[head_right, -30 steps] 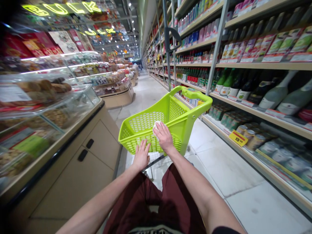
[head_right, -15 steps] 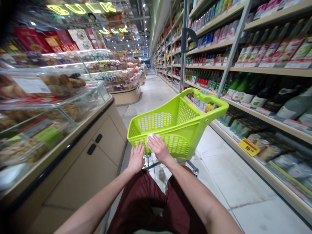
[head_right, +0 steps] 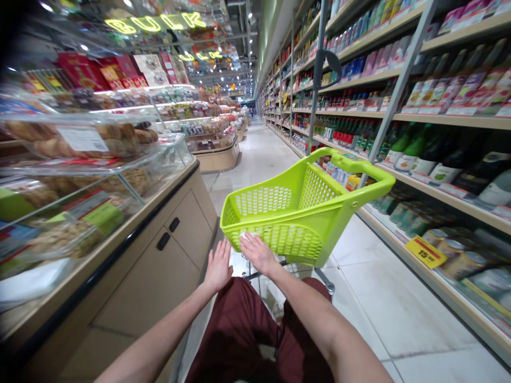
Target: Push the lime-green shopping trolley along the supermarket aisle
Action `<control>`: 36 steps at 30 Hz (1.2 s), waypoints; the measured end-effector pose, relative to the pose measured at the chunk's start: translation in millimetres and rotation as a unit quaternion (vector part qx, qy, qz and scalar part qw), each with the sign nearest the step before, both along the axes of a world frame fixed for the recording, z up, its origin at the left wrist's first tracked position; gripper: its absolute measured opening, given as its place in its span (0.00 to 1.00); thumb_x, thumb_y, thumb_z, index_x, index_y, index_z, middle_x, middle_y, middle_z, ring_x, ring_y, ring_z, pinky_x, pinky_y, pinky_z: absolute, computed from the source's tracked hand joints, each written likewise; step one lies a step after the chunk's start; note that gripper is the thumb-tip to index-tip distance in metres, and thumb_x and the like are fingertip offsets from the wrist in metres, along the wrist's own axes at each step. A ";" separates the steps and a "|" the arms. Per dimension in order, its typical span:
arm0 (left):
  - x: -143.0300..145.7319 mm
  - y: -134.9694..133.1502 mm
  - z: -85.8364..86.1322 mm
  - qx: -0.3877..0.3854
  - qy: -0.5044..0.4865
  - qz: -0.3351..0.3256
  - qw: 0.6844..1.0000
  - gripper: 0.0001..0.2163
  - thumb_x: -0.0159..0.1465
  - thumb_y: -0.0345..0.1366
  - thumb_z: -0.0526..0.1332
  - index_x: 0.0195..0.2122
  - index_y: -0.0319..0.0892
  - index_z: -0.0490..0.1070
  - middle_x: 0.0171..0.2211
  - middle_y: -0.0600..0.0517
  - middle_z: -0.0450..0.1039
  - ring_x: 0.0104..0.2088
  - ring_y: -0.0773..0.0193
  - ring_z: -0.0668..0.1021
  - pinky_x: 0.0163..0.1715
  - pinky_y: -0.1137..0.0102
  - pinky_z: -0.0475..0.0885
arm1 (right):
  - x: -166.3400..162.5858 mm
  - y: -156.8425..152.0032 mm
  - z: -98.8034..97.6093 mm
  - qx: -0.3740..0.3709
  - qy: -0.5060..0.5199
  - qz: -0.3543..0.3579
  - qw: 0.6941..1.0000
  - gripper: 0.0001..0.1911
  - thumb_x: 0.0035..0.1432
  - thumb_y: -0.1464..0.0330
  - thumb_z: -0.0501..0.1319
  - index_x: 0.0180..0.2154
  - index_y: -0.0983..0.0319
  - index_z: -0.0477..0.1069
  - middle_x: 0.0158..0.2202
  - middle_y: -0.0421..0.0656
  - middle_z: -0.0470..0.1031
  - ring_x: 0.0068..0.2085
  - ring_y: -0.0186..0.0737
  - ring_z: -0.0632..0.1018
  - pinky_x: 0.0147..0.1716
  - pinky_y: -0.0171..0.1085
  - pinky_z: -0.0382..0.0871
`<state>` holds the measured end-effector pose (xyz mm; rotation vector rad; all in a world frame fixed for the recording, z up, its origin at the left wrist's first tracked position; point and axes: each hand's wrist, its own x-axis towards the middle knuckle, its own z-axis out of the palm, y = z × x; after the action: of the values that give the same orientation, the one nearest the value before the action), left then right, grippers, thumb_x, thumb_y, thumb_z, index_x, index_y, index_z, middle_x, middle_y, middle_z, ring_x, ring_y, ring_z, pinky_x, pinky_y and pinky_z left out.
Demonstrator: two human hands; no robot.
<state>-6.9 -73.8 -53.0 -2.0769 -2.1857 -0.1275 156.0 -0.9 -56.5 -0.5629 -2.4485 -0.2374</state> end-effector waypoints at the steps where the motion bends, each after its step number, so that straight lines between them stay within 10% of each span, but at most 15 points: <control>1: -2.7 0.2 -0.6 -0.003 -0.002 0.009 1.000 0.32 0.50 0.27 0.52 0.58 0.35 0.48 0.61 0.44 0.41 0.61 0.56 0.44 0.57 0.55 0.46 | -9.2 2.4 13.5 0.006 0.014 0.007 1.000 0.15 0.60 0.71 0.49 0.48 0.62 0.64 0.56 0.45 0.59 0.61 0.40 0.49 0.55 0.49 0.52; 5: -8.5 1.4 1.9 -0.005 -0.008 0.023 1.000 0.32 0.50 0.28 0.53 0.58 0.34 0.46 0.61 0.43 0.40 0.61 0.55 0.45 0.56 0.54 0.47 | -40.4 13.9 36.2 0.030 0.017 0.025 0.999 0.15 0.60 0.73 0.48 0.47 0.63 0.65 0.56 0.45 0.59 0.61 0.41 0.48 0.56 0.49 0.51; 13: -14.5 -1.4 -1.1 -0.009 -0.018 0.018 1.000 0.31 0.50 0.28 0.53 0.58 0.34 0.48 0.62 0.43 0.38 0.61 0.54 0.44 0.56 0.54 0.47 | -25.2 2.4 -38.2 0.005 -0.082 0.027 0.996 0.11 0.59 0.72 0.51 0.40 0.63 0.70 0.50 0.46 0.68 0.56 0.43 0.60 0.51 0.49 0.58; 21: 6.6 2.3 0.0 0.006 -0.037 -0.004 0.999 0.31 0.50 0.28 0.53 0.57 0.34 0.48 0.61 0.43 0.40 0.61 0.55 0.43 0.56 0.55 0.48 | 2.2 21.1 29.3 0.050 0.032 -0.006 0.998 0.16 0.60 0.72 0.48 0.49 0.61 0.64 0.57 0.44 0.58 0.61 0.42 0.49 0.56 0.51 0.49; 29: 35.3 -2.5 4.4 -0.020 -0.019 -0.072 0.997 0.32 0.50 0.27 0.53 0.58 0.36 0.46 0.62 0.44 0.38 0.61 0.56 0.42 0.57 0.56 0.45 | 41.7 9.2 -35.8 -0.006 -0.082 -0.024 0.996 0.13 0.59 0.71 0.50 0.43 0.62 0.69 0.52 0.46 0.65 0.58 0.43 0.58 0.52 0.50 0.57; 36: 46.9 4.0 13.8 -0.016 -0.025 -0.075 0.997 0.32 0.50 0.28 0.53 0.58 0.36 0.46 0.62 0.44 0.37 0.61 0.56 0.42 0.57 0.56 0.44 | 61.8 22.1 34.9 0.038 0.044 -0.086 0.995 0.17 0.59 0.73 0.48 0.49 0.61 0.64 0.56 0.44 0.59 0.60 0.42 0.50 0.56 0.50 0.49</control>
<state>40.0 -69.8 -39.2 -2.2796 -2.0708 -0.1612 217.8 21.3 -21.7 -0.7366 -2.2969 -0.3669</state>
